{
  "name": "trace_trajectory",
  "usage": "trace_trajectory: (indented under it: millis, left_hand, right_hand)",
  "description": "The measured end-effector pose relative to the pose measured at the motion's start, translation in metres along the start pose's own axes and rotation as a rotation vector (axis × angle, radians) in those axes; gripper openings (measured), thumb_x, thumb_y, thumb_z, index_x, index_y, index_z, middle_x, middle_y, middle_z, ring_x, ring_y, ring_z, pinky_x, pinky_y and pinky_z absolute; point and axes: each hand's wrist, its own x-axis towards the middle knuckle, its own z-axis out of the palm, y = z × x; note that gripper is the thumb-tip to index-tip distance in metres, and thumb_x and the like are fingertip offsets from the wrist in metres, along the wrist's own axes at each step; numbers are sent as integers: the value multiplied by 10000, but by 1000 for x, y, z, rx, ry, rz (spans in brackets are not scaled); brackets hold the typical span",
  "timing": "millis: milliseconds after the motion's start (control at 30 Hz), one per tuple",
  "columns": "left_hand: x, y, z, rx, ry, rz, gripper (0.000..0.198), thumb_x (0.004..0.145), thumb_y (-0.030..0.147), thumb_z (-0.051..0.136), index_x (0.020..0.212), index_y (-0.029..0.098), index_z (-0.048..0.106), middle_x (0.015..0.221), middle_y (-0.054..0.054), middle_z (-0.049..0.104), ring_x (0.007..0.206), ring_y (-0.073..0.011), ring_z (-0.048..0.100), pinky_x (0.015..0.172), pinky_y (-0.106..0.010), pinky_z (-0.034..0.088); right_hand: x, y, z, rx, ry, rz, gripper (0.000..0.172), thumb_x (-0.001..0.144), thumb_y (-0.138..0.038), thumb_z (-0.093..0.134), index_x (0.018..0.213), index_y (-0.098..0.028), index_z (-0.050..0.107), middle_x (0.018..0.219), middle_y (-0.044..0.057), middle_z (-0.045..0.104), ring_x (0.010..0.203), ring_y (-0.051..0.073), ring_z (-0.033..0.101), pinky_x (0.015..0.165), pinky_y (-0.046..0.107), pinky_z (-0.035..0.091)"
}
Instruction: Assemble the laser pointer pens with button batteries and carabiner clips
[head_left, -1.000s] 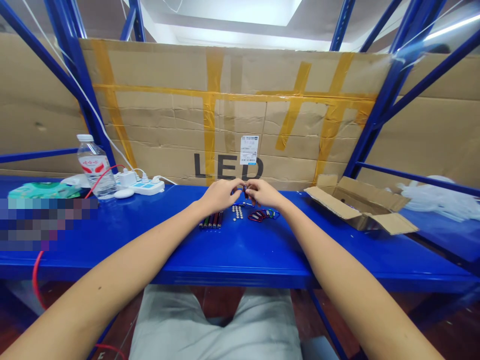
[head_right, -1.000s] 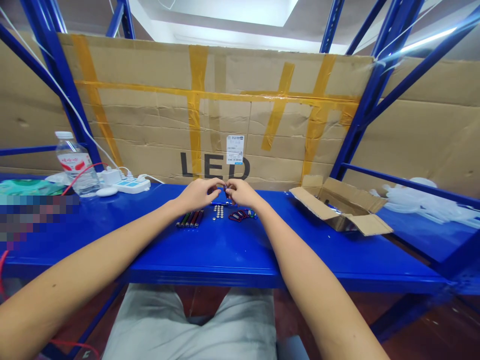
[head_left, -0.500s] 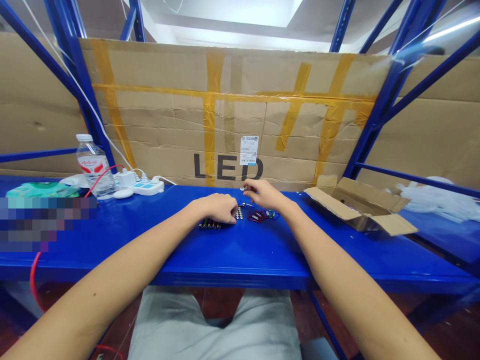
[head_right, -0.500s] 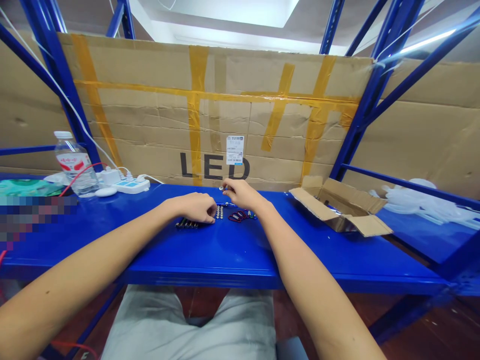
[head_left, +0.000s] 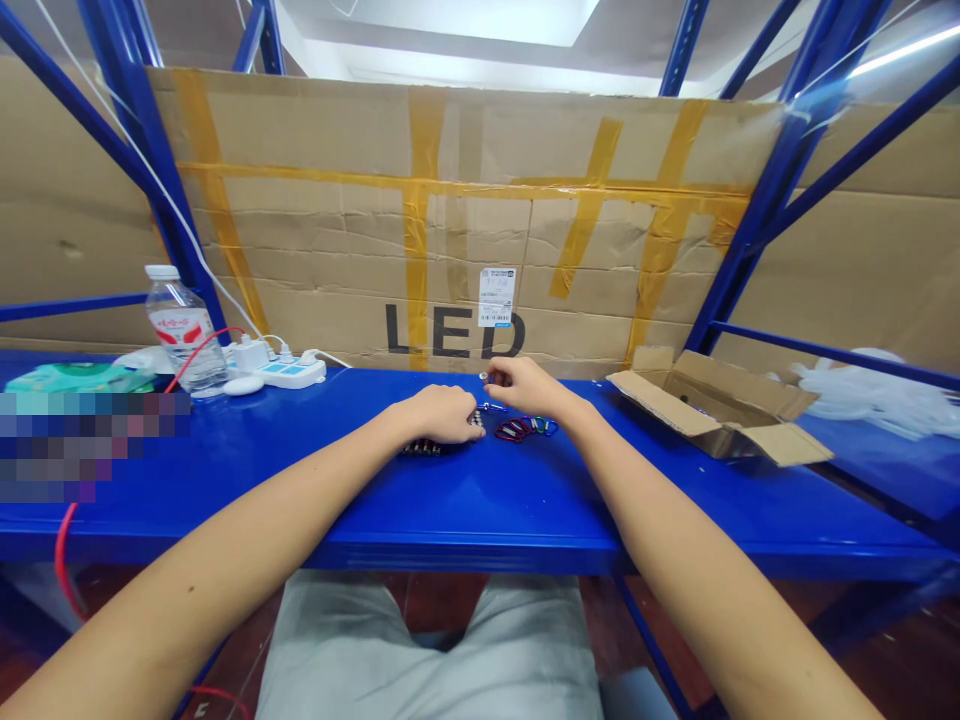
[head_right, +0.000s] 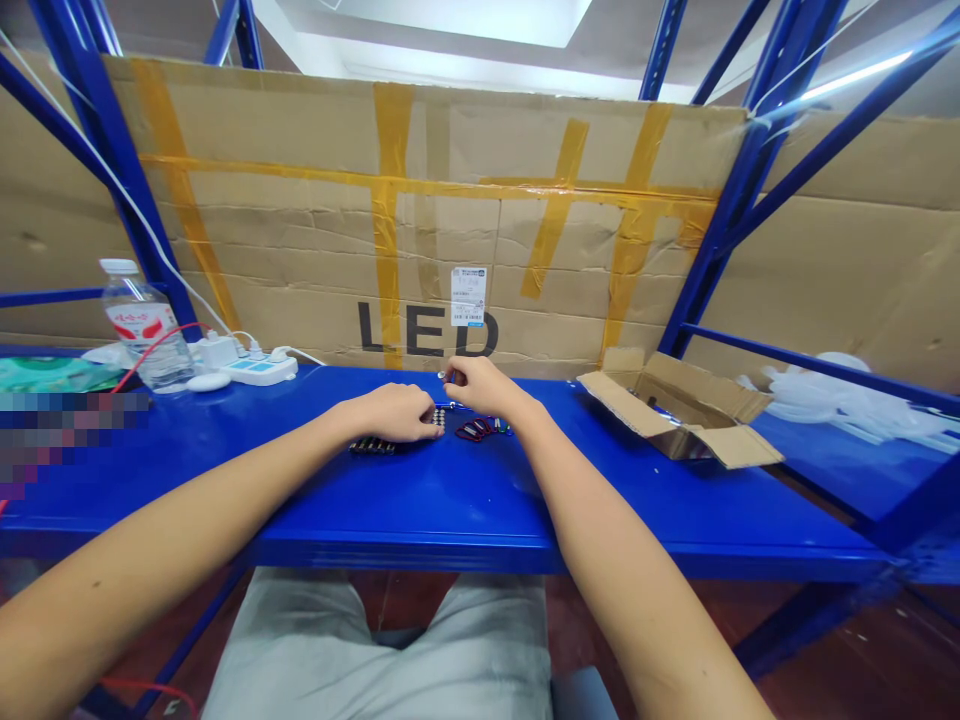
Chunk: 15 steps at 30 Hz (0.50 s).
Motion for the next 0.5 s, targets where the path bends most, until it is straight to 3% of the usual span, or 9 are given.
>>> trace_trajectory:
  millis: [133, 333, 500]
  left_hand:
    - [2, 3, 3, 26, 8, -16, 347, 847, 465, 557, 875, 153, 704, 911, -151, 717, 868, -271, 672, 734, -321, 487]
    - [0, -4, -4, -78, -79, -47, 267, 812, 437, 638, 872, 190, 719, 904, -101, 730, 813, -240, 662, 679, -291, 463]
    - [1, -9, -5, -122, -108, 9, 193, 795, 351, 656, 890, 210, 747, 882, -73, 740, 791, -213, 654, 675, -274, 448]
  right_hand:
    - [1, 0, 0, -5, -2, 8, 96, 797, -189, 554, 856, -152, 621, 703, 9, 628, 662, 135, 540, 601, 239, 369]
    - [0, 2, -1, 2, 2, 19, 100, 806, -209, 561, 862, -151, 621, 713, 18, 632, 664, 136, 546, 592, 240, 368]
    - [0, 5, 0, -10, 4, 43, 122, 809, -234, 562, 870, -150, 625, 719, 18, 632, 646, 130, 533, 586, 239, 365]
